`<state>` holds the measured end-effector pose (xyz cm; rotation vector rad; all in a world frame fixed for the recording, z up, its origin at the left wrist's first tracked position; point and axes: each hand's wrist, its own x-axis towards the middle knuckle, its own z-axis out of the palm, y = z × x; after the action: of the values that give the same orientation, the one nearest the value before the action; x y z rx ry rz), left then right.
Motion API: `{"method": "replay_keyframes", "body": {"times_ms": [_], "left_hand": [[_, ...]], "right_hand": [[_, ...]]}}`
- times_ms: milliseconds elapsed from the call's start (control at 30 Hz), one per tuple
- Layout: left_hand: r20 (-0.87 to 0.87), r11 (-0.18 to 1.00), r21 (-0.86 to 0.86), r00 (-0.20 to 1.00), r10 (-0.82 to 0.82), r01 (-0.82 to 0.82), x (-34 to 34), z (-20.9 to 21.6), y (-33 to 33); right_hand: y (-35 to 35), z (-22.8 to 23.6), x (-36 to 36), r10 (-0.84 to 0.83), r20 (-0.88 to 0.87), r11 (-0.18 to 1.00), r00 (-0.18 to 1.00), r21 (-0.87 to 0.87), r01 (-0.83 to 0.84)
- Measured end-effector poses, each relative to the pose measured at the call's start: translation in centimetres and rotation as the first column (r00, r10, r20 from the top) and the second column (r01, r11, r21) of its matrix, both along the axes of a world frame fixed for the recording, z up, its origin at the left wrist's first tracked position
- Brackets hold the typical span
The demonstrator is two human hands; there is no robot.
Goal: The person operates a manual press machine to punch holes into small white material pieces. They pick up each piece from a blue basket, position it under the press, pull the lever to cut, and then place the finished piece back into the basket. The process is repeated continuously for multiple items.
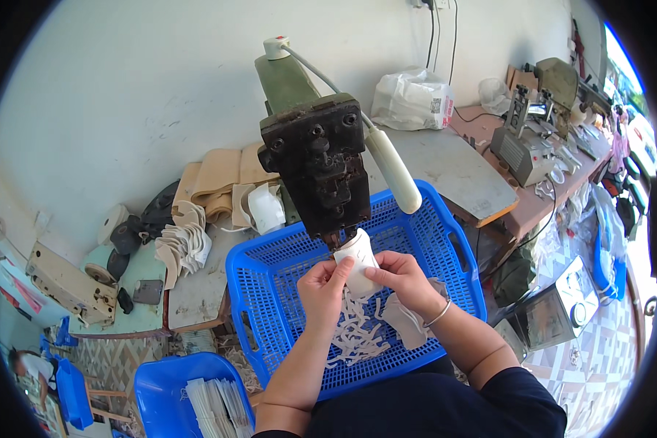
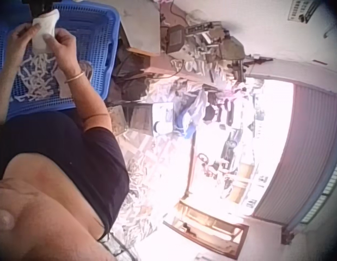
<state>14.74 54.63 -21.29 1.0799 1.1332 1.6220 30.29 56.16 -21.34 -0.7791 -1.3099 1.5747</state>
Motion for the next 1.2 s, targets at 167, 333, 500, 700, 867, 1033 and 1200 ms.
{"method": "replay_keyframes", "body": {"times_ms": [167,333,500,700,867,1033,1200], "left_hand": [[0.053,1.0,0.004,0.999,-0.004,0.004,-0.9,-0.3,-0.2],[0.086,0.999,0.035,0.996,-0.021,0.018,-2.2,-0.8,-0.1],[0.11,0.999,0.037,0.994,-0.01,0.006,-3.3,-1.4,0.0],[0.152,0.999,0.032,0.988,0.0,-0.005,-4.2,-2.2,-0.3],[0.166,0.996,0.082,0.984,-0.058,0.045,-4.6,-2.6,-0.9],[-0.118,0.972,0.215,0.991,-0.065,0.09,-4.4,-2.6,-1.3],[-0.355,0.952,0.306,0.928,0.111,0.003,-3.3,-2.2,-0.6]], "right_hand": [[-0.1,-0.1,-0.9,0.026,-0.015,1.0,1.0,-0.013,-0.026],[-0.1,-0.3,-2.1,0.07,-0.034,0.997,0.997,-0.017,-0.07],[-0.3,-0.3,-3.3,0.075,-0.037,0.997,0.997,0.011,-0.074],[-0.3,-0.2,-4.0,0.089,0.045,0.996,0.995,0.008,-0.09],[-0.2,-1.0,-4.1,0.022,0.172,0.987,0.985,0.153,-0.049],[0.9,-2.3,-3.0,-0.143,0.238,0.9,0.961,0.435,0.026],[1.6,-2.6,-1.7,-0.094,0.2,0.929,0.975,0.371,0.014]]}}
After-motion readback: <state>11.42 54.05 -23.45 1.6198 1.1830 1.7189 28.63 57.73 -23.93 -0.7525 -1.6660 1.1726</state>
